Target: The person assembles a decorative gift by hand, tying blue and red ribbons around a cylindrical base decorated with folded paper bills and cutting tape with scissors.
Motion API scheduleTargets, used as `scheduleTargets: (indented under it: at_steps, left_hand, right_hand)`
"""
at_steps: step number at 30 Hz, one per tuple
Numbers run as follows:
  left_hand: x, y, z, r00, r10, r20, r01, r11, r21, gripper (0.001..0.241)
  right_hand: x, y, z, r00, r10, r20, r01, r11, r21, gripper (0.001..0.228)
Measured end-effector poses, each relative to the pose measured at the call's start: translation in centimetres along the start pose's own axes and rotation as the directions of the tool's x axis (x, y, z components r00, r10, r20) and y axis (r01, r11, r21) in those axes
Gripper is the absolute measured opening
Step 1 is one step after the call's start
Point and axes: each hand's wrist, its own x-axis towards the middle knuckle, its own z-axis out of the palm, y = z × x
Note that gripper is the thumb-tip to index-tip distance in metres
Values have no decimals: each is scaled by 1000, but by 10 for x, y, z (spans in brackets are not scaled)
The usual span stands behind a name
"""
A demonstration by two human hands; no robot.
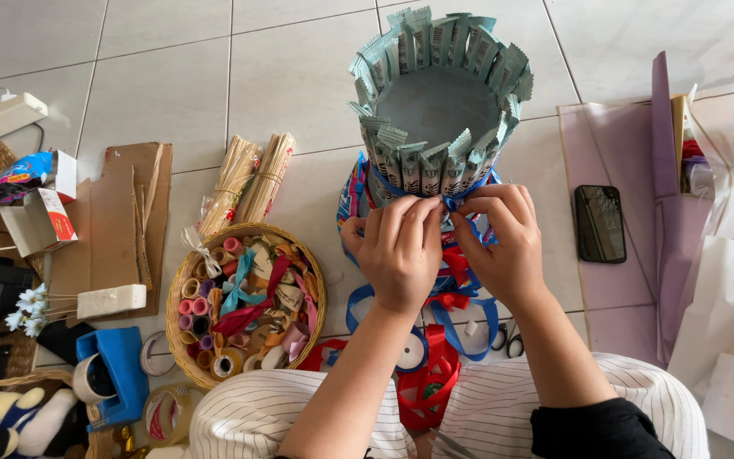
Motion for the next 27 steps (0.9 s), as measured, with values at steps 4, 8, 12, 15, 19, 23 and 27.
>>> scheduleTargets:
  at_steps: [4,8,12,15,19,23,27]
  left_hand:
    - [-5,0,4,999,9,33,-8,1000,-11,10]
    - [-9,-4,6,999,33,-33,-32,999,13,12]
    - [-7,-3,4,1000,23,-18,-23,1000,-1,11]
    - [-8,-3,5,1000,18,-19,-18,1000,-12,12]
    - [-4,-3,3,1000,-2,15,2,999,-45,10]
    - [-8,-3,5,1000,-8,25,10,996,-87,11]
    - [-6,-6,1,1000,-4,2,5,996,-84,11]
  right_hand:
    - [0,1,-1,1000,4,1,-4,1000,-6,8]
    - [1,3,-2,1000,-6,-11,6,1000,11,8]
    - [0,4,-2,1000,-5,-15,5,1000,4,8]
    - [1,3,-2,1000,4,-15,-4,1000,10,9]
    - [0,5,-1,1000,0,-16,0,1000,6,9]
    - [2,3,-2,1000,4,-20,-4,1000,11,9]
    - [3,2,-2,1000,0,-18,0,1000,25,9]
